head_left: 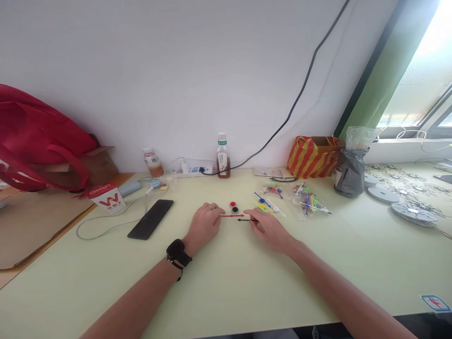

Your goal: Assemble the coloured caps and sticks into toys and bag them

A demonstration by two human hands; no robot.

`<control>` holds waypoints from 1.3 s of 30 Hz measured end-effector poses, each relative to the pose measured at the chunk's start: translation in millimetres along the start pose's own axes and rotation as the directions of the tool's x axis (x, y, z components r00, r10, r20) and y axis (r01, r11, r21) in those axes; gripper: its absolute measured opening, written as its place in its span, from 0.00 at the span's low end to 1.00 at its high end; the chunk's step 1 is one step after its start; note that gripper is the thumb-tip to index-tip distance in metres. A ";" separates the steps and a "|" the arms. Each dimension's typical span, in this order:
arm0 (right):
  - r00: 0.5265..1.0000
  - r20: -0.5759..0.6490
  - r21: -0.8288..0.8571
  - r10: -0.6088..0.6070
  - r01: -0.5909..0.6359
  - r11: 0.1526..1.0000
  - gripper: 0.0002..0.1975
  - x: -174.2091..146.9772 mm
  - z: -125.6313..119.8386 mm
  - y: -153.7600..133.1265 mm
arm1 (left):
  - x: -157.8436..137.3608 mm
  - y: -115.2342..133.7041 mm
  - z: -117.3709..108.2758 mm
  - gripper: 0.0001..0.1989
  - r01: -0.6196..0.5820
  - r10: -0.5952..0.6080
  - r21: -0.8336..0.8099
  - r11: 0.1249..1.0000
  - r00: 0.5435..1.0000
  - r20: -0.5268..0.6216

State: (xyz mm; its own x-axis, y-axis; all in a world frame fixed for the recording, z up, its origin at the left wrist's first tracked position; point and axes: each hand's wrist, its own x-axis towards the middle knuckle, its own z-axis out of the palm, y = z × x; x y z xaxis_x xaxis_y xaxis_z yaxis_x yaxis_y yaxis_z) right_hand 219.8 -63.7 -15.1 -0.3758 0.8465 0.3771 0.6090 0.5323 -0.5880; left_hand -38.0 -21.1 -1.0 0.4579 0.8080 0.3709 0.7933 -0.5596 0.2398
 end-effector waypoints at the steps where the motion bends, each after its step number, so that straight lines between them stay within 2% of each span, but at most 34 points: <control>1: 0.999 -0.022 -0.016 -0.026 0.026 1.000 0.14 0.8 0.8 2.0 | 0.2 -1.5 0.7 0.14 0.016 -0.016 0.015 1.000 1.000 -0.021; 3: 0.996 -0.059 -0.054 -0.070 0.067 0.996 0.13 2.2 2.3 5.7 | -0.2 -2.0 1.8 0.15 0.062 -0.062 0.001 0.998 0.997 -0.041; 5: 0.992 -0.089 -0.091 -0.089 0.081 0.993 0.11 3.2 3.2 8.6 | -1.6 1.0 2.7 0.14 0.075 -0.075 -0.060 0.995 0.997 -0.006; 8: 0.988 -0.130 -0.135 -0.083 0.066 0.989 0.10 3.6 3.6 11.4 | -3.9 8.1 4.4 0.15 0.007 0.001 -0.120 0.993 0.998 0.068; 11: 0.985 -0.154 -0.140 -0.072 0.050 0.989 0.09 3.3 3.8 13.7 | -4.7 10.5 6.5 0.17 -0.044 0.050 -0.095 0.995 0.996 0.069; 18: 0.981 -0.173 -0.146 -0.090 0.065 0.987 0.10 2.7 3.8 16.0 | -2.1 -1.5 10.6 0.11 0.086 -0.085 -0.030 0.996 0.996 0.027; 22: 0.982 -0.172 -0.148 -0.083 0.057 0.987 0.13 2.5 2.8 13.1 | -1.3 -3.7 11.3 0.12 0.089 -0.087 -0.073 0.993 0.996 0.028; 28: 0.985 -0.169 -0.015 -0.045 0.043 0.999 0.05 4.4 3.5 7.0 | -2.9 -2.0 12.4 0.15 -0.001 0.006 -0.084 0.996 0.998 0.056; 31: 0.977 -0.207 0.049 -0.042 0.053 0.997 0.05 4.5 3.1 3.8 | -4.5 -2.1 13.3 0.18 -0.009 0.015 -0.074 0.997 0.997 0.080; 34: 0.977 -0.214 0.125 0.016 0.012 0.992 0.05 4.1 2.1 1.7 | -5.5 -2.0 13.1 0.21 -0.010 0.019 -0.092 0.996 0.995 0.100; 39: 0.976 -0.205 0.199 0.069 -0.027 0.980 0.05 5.2 1.7 2.1 | -4.8 -0.5 10.3 0.20 -0.017 0.035 -0.145 0.989 0.992 0.125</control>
State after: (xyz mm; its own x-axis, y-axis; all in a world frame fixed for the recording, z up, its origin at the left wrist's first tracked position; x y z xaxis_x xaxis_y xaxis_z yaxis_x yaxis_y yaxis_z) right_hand 217.9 -58.2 -15.6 -0.1817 0.8613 0.4745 0.4682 0.5001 -0.7285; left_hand -36.4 -22.8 -12.1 0.5321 0.8043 0.2644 0.7187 -0.5942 0.3612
